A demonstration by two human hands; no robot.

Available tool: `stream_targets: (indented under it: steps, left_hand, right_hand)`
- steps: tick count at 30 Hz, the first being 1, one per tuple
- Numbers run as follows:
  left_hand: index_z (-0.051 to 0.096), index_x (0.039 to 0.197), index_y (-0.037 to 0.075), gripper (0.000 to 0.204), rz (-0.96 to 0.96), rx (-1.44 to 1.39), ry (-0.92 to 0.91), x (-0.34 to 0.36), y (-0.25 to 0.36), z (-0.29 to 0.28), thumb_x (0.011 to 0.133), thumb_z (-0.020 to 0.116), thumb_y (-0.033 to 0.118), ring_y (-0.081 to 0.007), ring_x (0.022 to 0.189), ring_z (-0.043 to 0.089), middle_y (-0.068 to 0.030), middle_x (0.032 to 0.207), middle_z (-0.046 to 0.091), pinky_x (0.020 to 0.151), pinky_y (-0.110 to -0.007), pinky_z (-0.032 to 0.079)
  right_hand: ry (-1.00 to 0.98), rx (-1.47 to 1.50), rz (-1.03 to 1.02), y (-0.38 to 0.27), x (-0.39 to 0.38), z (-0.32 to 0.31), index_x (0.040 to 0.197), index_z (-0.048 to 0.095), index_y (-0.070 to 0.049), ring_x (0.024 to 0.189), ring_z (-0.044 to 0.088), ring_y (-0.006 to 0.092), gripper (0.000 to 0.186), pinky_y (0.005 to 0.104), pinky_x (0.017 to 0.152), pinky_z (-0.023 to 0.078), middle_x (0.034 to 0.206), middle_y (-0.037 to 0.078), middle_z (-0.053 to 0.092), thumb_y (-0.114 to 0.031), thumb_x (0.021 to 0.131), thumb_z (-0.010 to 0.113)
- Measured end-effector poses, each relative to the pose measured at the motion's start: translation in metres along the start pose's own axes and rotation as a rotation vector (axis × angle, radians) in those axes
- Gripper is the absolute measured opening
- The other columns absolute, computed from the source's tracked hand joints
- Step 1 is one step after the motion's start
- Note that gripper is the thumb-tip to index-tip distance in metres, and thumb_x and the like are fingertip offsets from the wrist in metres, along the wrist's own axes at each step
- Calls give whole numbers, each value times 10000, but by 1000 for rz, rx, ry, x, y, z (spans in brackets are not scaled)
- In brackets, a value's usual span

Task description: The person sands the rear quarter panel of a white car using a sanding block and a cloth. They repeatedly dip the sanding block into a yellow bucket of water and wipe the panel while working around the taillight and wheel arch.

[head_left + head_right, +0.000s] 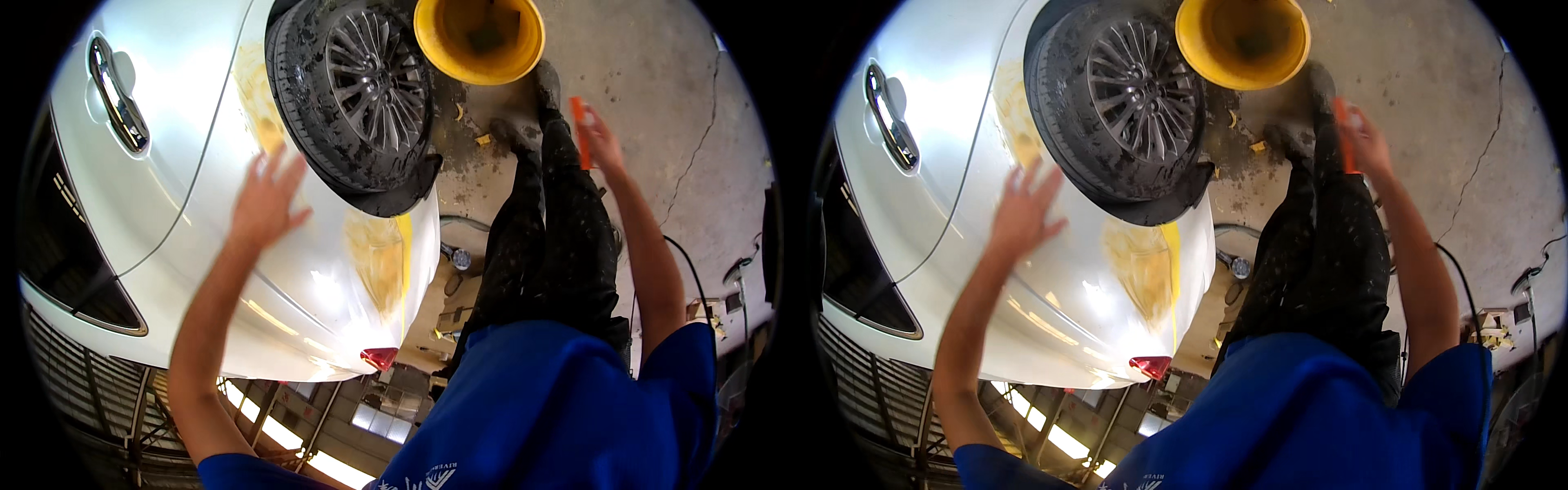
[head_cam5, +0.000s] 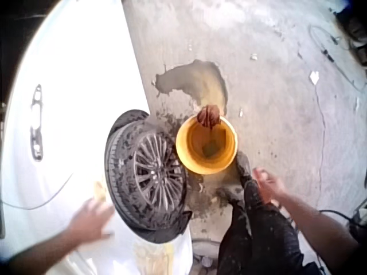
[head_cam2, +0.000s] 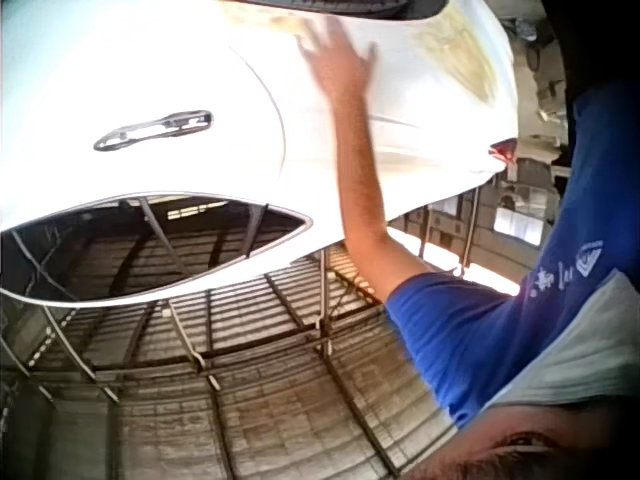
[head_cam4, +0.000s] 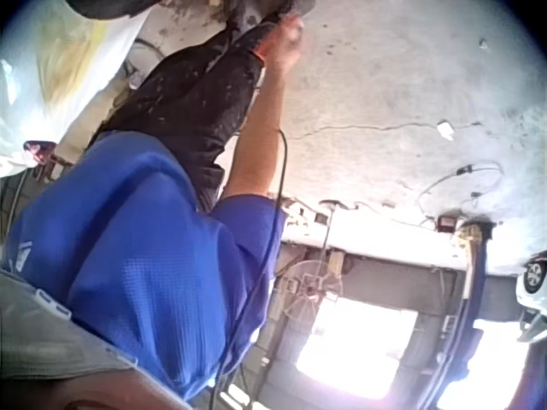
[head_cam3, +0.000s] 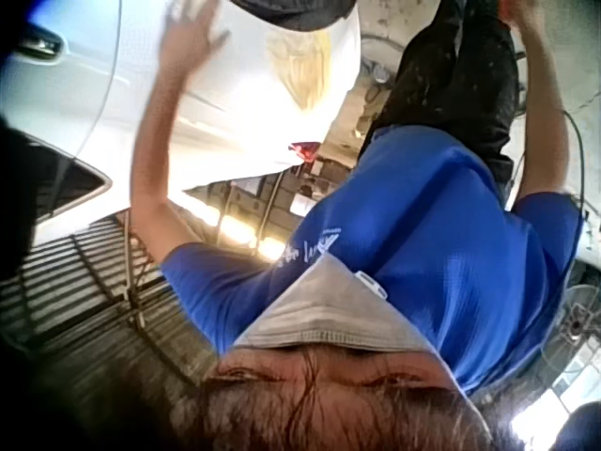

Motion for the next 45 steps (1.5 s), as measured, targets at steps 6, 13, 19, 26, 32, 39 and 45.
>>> stream_targets:
  steps: [6,13,19,26,32,39,45]
  left_hand:
    - [719,1246,87,523,142,-327,309,-74,110,10,903,704,480,-320,1394,494,-90,1331,675,1212,-577,272]
    - [695,1239,111,399,-26,-710,444,-88,120,-15,849,757,169,-237,1181,626,-56,1222,701,1111,-498,380]
    - [712,1163,84,364,-202,-757,642,-105,79,-20,802,740,54,-255,1094,662,-67,1145,731,1071,-480,408]
    - [684,1282,110,485,-306,-488,795,-124,43,-17,806,757,54,-249,1230,638,-62,1282,702,1126,-482,394]
    - [496,1499,18,622,-341,-86,613,-54,-35,-73,942,682,226,-330,1496,388,-140,1574,483,1221,-504,258]
    - [485,1529,38,831,-119,15,138,5,-21,-28,893,693,529,-334,1565,243,-101,1635,413,1294,-533,143]
    - [576,1482,111,689,-43,11,249,20,-37,-30,942,621,536,-332,1576,219,-46,1617,455,1299,-546,109]
  right_hand:
    - [-618,355,-63,-200,-98,240,1625,334,-175,976,657,136,614,336,870,561,1130,58,677,-255,1077,597]
    - [-273,366,-497,-277,-181,400,1583,377,-59,1212,509,370,682,442,1088,398,1357,229,522,-201,987,676]
    - [9,289,-673,-324,-177,431,1559,424,-72,1218,478,456,626,499,1104,392,1433,253,467,-179,983,644]
    - [-222,363,-629,-356,-121,435,1556,423,-80,1160,495,431,584,488,1037,408,1345,224,522,-258,1017,564]
    - [-303,307,-676,-224,-237,419,1491,499,-58,1195,523,397,613,442,1050,424,1376,185,530,-137,919,705]
    - [-27,298,-429,-126,-79,242,1418,552,-68,942,679,241,471,401,842,555,1050,123,675,-190,985,690]
    - [351,-263,-281,-7,-10,-88,1533,490,-113,1252,638,357,633,436,1040,505,1357,219,649,-312,971,702]
Point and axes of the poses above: each hand's wrist, its own x-axis towards the middle knuckle, its own z-axis out of the palm, y = z × x, the point moved 10 cm from there along x, towards the middle knuckle
